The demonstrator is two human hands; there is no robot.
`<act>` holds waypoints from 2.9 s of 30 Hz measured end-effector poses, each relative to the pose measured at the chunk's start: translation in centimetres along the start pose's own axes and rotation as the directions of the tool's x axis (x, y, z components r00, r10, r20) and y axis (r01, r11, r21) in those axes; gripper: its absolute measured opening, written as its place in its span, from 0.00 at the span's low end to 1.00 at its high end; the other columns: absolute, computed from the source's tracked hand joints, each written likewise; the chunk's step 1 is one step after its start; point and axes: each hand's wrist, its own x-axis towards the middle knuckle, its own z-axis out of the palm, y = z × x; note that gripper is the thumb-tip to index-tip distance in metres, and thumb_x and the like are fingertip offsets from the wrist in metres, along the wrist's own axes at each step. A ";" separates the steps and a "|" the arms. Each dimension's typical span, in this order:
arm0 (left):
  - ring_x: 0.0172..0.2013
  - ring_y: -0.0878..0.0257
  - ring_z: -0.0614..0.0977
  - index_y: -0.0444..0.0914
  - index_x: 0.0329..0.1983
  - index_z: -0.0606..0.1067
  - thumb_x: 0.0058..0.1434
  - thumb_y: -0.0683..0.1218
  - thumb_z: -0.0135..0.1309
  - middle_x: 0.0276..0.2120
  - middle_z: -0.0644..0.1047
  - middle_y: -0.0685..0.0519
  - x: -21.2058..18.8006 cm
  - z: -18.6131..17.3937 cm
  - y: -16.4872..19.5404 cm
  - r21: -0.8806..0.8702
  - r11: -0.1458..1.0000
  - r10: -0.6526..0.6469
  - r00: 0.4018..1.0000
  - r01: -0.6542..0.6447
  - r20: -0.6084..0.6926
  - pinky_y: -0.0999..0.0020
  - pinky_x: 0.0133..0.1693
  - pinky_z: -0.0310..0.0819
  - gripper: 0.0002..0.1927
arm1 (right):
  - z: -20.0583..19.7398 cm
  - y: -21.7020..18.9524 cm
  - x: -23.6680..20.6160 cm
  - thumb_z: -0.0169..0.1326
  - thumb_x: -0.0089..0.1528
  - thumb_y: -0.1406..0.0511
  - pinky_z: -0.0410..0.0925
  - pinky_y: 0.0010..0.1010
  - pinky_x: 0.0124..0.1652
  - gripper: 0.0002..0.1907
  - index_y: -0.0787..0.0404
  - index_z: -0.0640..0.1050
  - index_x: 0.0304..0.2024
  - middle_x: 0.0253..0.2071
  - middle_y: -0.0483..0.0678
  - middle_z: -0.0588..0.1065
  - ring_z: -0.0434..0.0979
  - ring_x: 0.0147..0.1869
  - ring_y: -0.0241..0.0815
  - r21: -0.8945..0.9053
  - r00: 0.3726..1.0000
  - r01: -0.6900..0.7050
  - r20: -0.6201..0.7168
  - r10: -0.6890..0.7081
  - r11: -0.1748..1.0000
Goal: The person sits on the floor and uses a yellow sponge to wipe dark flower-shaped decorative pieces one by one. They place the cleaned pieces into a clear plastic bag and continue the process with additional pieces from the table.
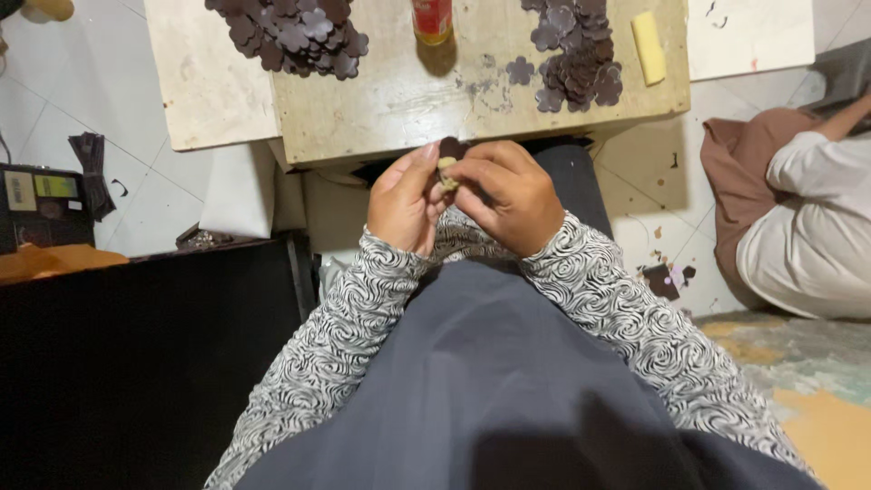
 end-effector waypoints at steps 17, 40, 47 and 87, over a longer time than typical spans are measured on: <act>0.34 0.69 0.82 0.32 0.49 0.77 0.72 0.47 0.49 0.39 0.82 0.52 0.9 -1.6 -1.9 0.256 0.962 -0.104 0.995 0.099 0.007 0.74 0.39 0.80 0.14 | -0.6 0.9 0.1 0.62 0.62 0.73 0.74 0.32 0.48 0.13 0.61 0.82 0.50 0.47 0.53 0.78 0.81 0.49 0.47 -0.016 0.987 -0.129 -0.096 0.127 0.992; 0.19 0.65 0.73 0.34 0.39 0.77 0.67 0.48 0.54 0.20 0.75 0.53 5.7 -2.3 1.4 0.617 0.762 0.075 0.919 0.197 -0.386 0.71 0.22 0.67 0.11 | 0.5 8.9 -3.9 0.61 0.61 0.71 0.69 0.20 0.43 0.16 0.65 0.77 0.51 0.41 0.42 0.77 0.75 0.41 0.28 0.547 0.677 -0.667 0.160 0.719 0.506; 0.34 0.63 0.81 0.36 0.61 0.74 0.64 0.55 0.53 0.46 0.82 0.47 11.8 -0.8 11.5 0.448 0.891 0.300 0.834 -0.072 -0.462 0.68 0.32 0.74 0.26 | 0.4 8.6 -3.9 0.61 0.62 0.70 0.69 0.20 0.45 0.16 0.67 0.76 0.52 0.42 0.42 0.77 0.75 0.43 0.28 0.556 0.664 -0.672 0.162 0.729 0.489; 0.73 0.53 0.54 0.48 0.52 0.73 0.58 0.56 0.63 0.70 0.62 0.49 14.0 5.7 -3.8 0.974 -0.158 0.292 0.935 -0.161 0.202 0.30 0.68 0.36 0.21 | 0.2 8.4 -2.5 0.58 0.64 0.73 0.70 0.20 0.46 0.19 0.67 0.75 0.58 0.42 0.43 0.78 0.76 0.43 0.29 0.773 0.613 -0.573 0.184 0.768 0.272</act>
